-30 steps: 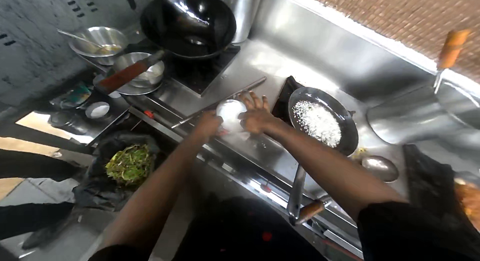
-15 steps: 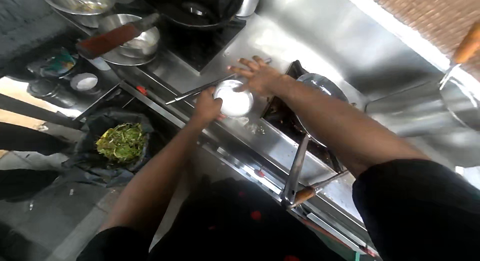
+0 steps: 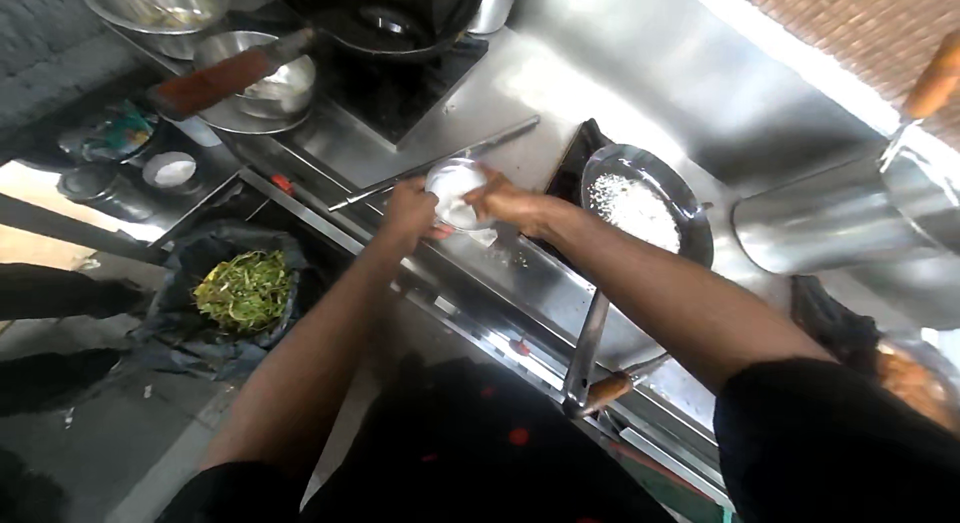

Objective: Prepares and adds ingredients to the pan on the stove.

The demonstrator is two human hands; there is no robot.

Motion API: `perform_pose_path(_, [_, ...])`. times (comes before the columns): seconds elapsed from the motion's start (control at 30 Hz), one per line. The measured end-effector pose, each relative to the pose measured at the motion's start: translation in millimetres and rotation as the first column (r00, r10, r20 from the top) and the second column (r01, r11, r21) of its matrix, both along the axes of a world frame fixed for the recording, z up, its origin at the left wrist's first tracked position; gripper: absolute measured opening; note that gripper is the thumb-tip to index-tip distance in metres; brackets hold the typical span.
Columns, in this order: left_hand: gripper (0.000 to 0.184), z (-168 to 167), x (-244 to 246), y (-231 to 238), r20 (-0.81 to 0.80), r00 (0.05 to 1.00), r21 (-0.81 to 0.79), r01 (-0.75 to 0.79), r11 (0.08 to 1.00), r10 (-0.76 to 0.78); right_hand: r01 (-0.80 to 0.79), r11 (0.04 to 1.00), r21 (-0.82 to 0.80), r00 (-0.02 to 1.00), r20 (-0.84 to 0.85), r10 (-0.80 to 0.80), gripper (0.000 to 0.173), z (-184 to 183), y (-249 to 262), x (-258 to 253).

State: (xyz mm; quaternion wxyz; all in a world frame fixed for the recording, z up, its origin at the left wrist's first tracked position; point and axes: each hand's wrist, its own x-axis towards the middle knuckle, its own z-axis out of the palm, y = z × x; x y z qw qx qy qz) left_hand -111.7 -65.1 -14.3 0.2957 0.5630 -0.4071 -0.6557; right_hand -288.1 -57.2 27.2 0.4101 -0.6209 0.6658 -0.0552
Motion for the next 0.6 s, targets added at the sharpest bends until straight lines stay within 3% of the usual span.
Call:
perform_pose_path(0.03, [0.03, -2, 2, -1, -0.016, 1.0, 0.005, 0.01, 1.0, -0.01, 0.143, 0.989, -0.046, 0.989, 0.036, -0.142, 0.063, 1, -9, 2])
perform_pose_path(0.1, [0.03, -4, 4, -2, -0.014, 1.0, 0.006, 0.027, 1.0, -0.026, 0.271, 0.96, -0.073, 0.959, -0.066, -0.276, 0.09, 11, -27, 8])
perform_pose_path(0.17, [0.033, -4, 5, -3, -0.008, 0.999, -0.001, 0.035, 0.999, -0.035, 0.3, 0.949, -0.101, 0.934, -0.173, -0.313, 0.102, 17, -40, 19])
perform_pose_path(0.23, [0.035, -4, 8, -4, -0.018, 0.998, -0.007, 0.058, 0.998, -0.058, 0.274, 0.957, -0.1, 0.941, -0.176, -0.288, 0.103, 19, -46, 36])
perform_pose_path(0.4, [0.03, -1, 17, -7, -0.108, 0.994, 0.03, 0.039, 0.999, -0.035, -0.1, 0.989, -0.109, 0.968, -0.241, 0.071, 0.1, 12, -30, 62])
perform_pose_path(0.5, [0.035, -2, 20, -11, -0.123, 0.991, 0.008, 0.063, 0.998, -0.062, -0.373, 0.924, -0.083, 0.898, -0.285, 0.336, 0.084, 6, -6, 41])
perform_pose_path(0.6, [0.038, 2, 17, -16, -0.018, 0.997, 0.024, 0.078, 0.997, -0.077, -0.522, 0.852, -0.038, 0.802, -0.363, 0.475, 0.077, 4, 11, 10])
